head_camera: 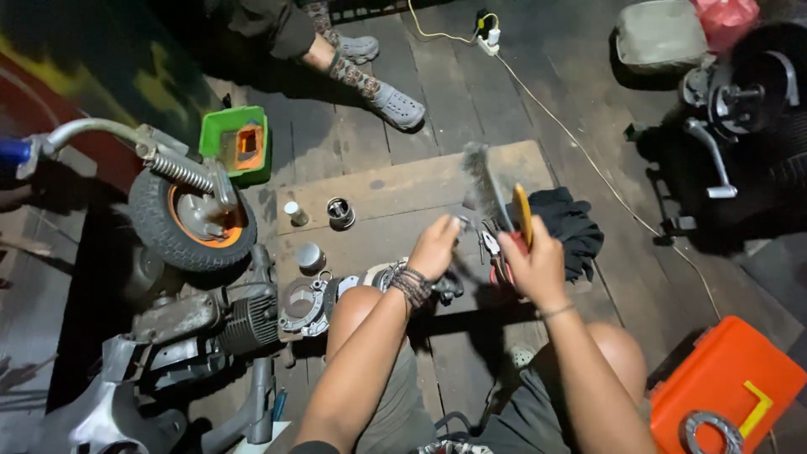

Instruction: Cleaning and inspecting motorcycle engine components using a wire brush and scraper

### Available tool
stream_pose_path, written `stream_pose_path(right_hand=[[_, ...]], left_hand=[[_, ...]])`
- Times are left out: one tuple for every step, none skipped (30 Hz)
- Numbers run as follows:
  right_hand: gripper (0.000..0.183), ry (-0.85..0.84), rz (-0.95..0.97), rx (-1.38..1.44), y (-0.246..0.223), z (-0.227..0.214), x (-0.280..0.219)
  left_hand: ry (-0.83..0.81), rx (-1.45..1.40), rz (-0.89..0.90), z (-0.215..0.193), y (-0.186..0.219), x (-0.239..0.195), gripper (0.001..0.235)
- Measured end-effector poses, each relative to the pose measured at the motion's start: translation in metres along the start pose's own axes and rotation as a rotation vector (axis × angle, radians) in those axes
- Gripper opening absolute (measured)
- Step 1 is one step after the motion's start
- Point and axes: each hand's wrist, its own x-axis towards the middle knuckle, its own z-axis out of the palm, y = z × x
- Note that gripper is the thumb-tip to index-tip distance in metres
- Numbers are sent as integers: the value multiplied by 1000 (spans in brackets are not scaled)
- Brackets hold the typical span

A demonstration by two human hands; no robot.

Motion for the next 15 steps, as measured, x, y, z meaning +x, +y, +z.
stream_pose_path(right_hand=[[29,4,6,-3,9,-3,6],[27,15,56,7,18,-3,10],[26,26,105,16,26,-3,13],[26,20,112,16,24,-4,8],[24,48,98,72,22,-5,3],[24,65,80,130,18,-4,-2],[24,49,85,132,6,-3,-2],[25,15,52,103,-5,-2,-4],[27,-19,20,74,-15,-2,-5],[27,-27,27,76,-6,-3,1],[28,-4,19,9,3,-3,7],[30,23,13,-58,12,-4,13],[30,19,23,-57,20,-3,10],[25,52,33,32,28,-3,10],[22,86,43,121,37,-2,9]], left_hand=[[-8,2,-1,4,-17,11,65],[-24,21,50,6,-35,19,55],[-40,40,101,8,-54,28,47],[-42,39,92,5,-46,29,47],[15,52,65,0,-38,29,52],[82,60,32,-5,-31,28,56],[89,56,17,-4,-34,30,56],[76,17,52,-2,-37,32,53],[62,-23,86,0,-40,34,50],[63,-22,75,2,-47,37,50],[30,-69,121,4,-53,40,36],[-7,-114,168,6,-59,43,30],[-10,-111,159,5,-71,51,30],[19,-131,127,5,-81,61,32],[49,-151,95,5,-91,70,36]])
